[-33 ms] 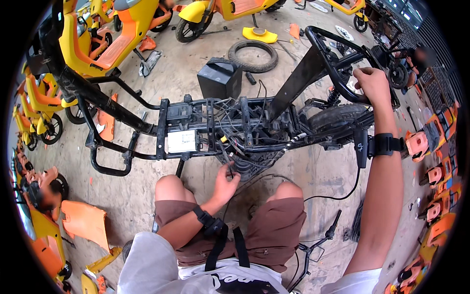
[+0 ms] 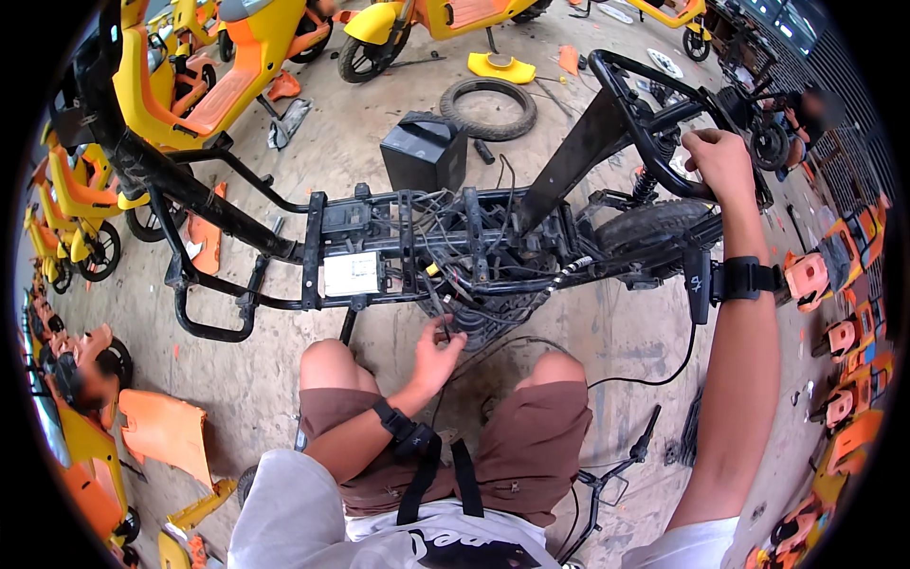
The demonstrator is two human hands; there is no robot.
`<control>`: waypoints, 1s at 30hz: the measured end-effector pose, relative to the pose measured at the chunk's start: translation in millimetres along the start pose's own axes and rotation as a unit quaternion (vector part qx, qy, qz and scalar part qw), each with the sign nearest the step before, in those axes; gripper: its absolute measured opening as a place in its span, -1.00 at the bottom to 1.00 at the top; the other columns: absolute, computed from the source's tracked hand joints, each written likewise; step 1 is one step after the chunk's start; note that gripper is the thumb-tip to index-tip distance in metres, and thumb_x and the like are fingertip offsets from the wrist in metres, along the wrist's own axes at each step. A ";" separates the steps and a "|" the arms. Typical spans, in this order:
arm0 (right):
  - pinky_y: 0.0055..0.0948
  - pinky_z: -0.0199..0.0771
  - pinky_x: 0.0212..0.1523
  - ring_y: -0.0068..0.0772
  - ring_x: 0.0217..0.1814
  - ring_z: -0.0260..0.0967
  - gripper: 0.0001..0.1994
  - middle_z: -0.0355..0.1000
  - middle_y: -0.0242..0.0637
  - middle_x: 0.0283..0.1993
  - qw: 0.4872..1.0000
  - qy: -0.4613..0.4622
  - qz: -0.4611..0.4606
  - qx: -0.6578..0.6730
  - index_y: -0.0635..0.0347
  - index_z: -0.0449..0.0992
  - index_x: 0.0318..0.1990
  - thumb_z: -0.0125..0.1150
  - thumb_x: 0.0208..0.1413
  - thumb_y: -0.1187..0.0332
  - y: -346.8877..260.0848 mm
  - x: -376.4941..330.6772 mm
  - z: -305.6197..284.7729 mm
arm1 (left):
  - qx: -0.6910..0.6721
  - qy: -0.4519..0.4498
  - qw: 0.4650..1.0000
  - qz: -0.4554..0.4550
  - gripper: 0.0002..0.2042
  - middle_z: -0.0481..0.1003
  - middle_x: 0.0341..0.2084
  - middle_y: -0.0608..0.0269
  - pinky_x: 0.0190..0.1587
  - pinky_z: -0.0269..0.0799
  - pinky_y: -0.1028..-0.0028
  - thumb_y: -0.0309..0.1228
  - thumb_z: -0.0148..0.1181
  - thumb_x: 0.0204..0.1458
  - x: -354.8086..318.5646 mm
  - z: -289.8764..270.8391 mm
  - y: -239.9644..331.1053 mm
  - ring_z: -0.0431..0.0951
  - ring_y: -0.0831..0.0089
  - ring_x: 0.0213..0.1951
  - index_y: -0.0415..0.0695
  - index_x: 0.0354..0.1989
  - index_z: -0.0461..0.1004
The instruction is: The person works on the frame of an electric scooter, manipulating wires and components. They handle a white connector and various cables, then pick up and attach the handlebar assembly to the frame.
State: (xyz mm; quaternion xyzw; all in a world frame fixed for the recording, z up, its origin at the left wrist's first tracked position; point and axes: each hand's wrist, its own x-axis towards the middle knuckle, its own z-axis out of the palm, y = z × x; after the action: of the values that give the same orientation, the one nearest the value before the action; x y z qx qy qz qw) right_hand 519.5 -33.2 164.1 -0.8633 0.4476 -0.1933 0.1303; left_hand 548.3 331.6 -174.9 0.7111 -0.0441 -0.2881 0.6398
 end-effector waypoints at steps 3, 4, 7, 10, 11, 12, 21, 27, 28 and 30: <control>-0.41 0.45 -0.17 -0.34 -0.31 0.54 -0.61 0.56 -0.32 -0.49 1.000 0.001 -0.006 0.001 0.09 0.65 -0.18 0.17 -0.09 0.06 2.3 1.6 1.1 | -0.134 0.028 0.990 -0.043 -0.66 0.44 -0.17 0.24 -0.31 0.41 0.48 -0.29 0.17 0.10 4.3 -9.3 7.3 0.53 0.48 -0.20 -0.20 -0.01 0.34; -0.40 0.45 -0.17 -0.34 -0.31 0.54 -0.61 0.56 -0.32 -0.48 1.000 0.002 -0.010 0.000 0.08 0.65 -0.18 0.17 -0.09 0.06 3.8 2.3 0.8 | -0.181 0.029 0.982 -0.040 -0.68 0.43 -0.20 0.26 -0.30 0.35 0.47 -0.17 0.07 0.16 6.4 -11.8 6.7 0.50 0.43 -0.16 -0.15 -0.08 0.32; -0.38 0.45 -0.16 -0.34 -0.27 0.54 -0.63 0.57 -0.33 -0.46 1.000 0.001 0.000 -0.008 0.03 0.65 -0.17 0.17 -0.08 0.06 1.4 0.6 0.9 | -0.189 0.023 0.981 -0.043 -0.68 0.48 -0.28 0.25 -0.31 0.35 0.48 -0.18 0.05 0.18 12.0 -19.7 10.6 0.52 0.44 -0.24 -0.18 -0.08 0.33; -0.38 0.45 -0.16 -0.35 -0.26 0.54 -0.62 0.57 -0.37 -0.45 1.000 -0.003 0.010 -0.004 0.01 0.65 -0.17 0.17 -0.09 0.04 2.8 1.6 2.3 | -0.146 -0.032 0.988 -0.043 -0.69 0.53 -0.38 0.23 -0.35 0.35 0.52 -0.18 0.02 0.22 16.6 -22.3 11.3 0.53 0.47 -0.37 -0.22 -0.16 0.40; -0.39 0.45 -0.17 -0.36 -0.26 0.54 -0.62 0.57 -0.38 -0.46 1.000 -0.002 0.010 -0.007 0.00 0.65 -0.17 0.17 -0.09 0.03 1.2 0.2 1.7 | -0.123 -0.047 0.991 -0.030 -0.68 0.54 -0.43 0.22 -0.37 0.35 0.54 -0.18 0.01 0.23 16.2 -22.0 9.6 0.53 0.48 -0.41 -0.24 -0.19 0.43; -0.39 0.45 -0.17 -0.35 -0.25 0.54 -0.63 0.57 -0.38 -0.46 1.000 -0.007 0.012 -0.007 -0.02 0.65 -0.18 0.18 -0.09 0.03 -1.6 -1.3 0.3 | -0.100 -0.061 0.993 -0.018 -0.67 0.55 -0.47 0.22 -0.39 0.35 0.56 -0.18 0.01 0.24 16.6 -21.4 8.0 0.53 0.49 -0.46 -0.25 -0.23 0.46; -0.28 0.44 0.00 -0.09 -0.04 0.50 -0.62 0.56 -0.13 -0.15 0.999 -0.001 0.025 -0.022 -0.06 0.65 -0.14 0.22 -0.09 0.02 -2.0 -2.3 0.1 | 0.001 -0.092 0.995 0.036 -0.61 0.59 -0.46 0.23 -0.50 0.35 0.63 -0.17 -0.01 0.25 22.3 -16.4 11.6 0.51 0.64 -0.49 -0.31 -0.19 0.54; -0.26 0.41 0.05 -0.08 0.01 0.47 -0.63 0.54 -0.10 -0.10 0.999 0.004 0.048 -0.018 -0.02 0.65 -0.16 0.21 -0.06 0.02 -7.0 -5.5 -0.5 | 0.098 -0.105 0.985 0.091 -0.60 0.55 -0.62 0.26 -0.55 0.33 0.58 -0.14 0.04 0.22 22.7 -17.3 20.1 0.48 0.63 -0.60 -0.28 -0.34 0.60; -0.26 0.42 0.05 -0.08 0.01 0.47 -0.63 0.54 -0.10 -0.10 0.999 0.004 0.051 -0.014 -0.01 0.65 -0.16 0.21 -0.06 0.02 -6.0 -5.8 -1.6 | 0.160 -0.094 0.977 0.106 -0.60 0.51 -0.66 0.15 -0.56 0.32 0.49 -0.14 0.06 0.20 21.8 -16.8 21.9 0.47 0.46 -0.63 -0.28 -0.42 0.59; -0.25 0.42 0.05 -0.07 0.01 0.47 -0.63 0.54 -0.09 -0.10 0.999 0.006 0.052 -0.010 -0.01 0.65 -0.16 0.20 -0.07 0.04 -5.7 -6.5 -1.7 | 0.286 -0.068 0.946 0.136 -0.57 0.44 -0.74 -0.06 -0.58 0.30 0.31 -0.15 0.10 0.15 20.7 -21.1 25.3 0.45 0.13 -0.69 -0.30 -0.57 0.56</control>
State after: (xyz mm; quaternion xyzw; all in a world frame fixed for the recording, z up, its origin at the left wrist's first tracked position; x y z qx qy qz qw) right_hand 519.5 -24.7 166.5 -0.8392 0.4942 -0.1870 0.1289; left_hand 583.1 336.9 -158.2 0.8301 -0.2644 -0.2216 0.4380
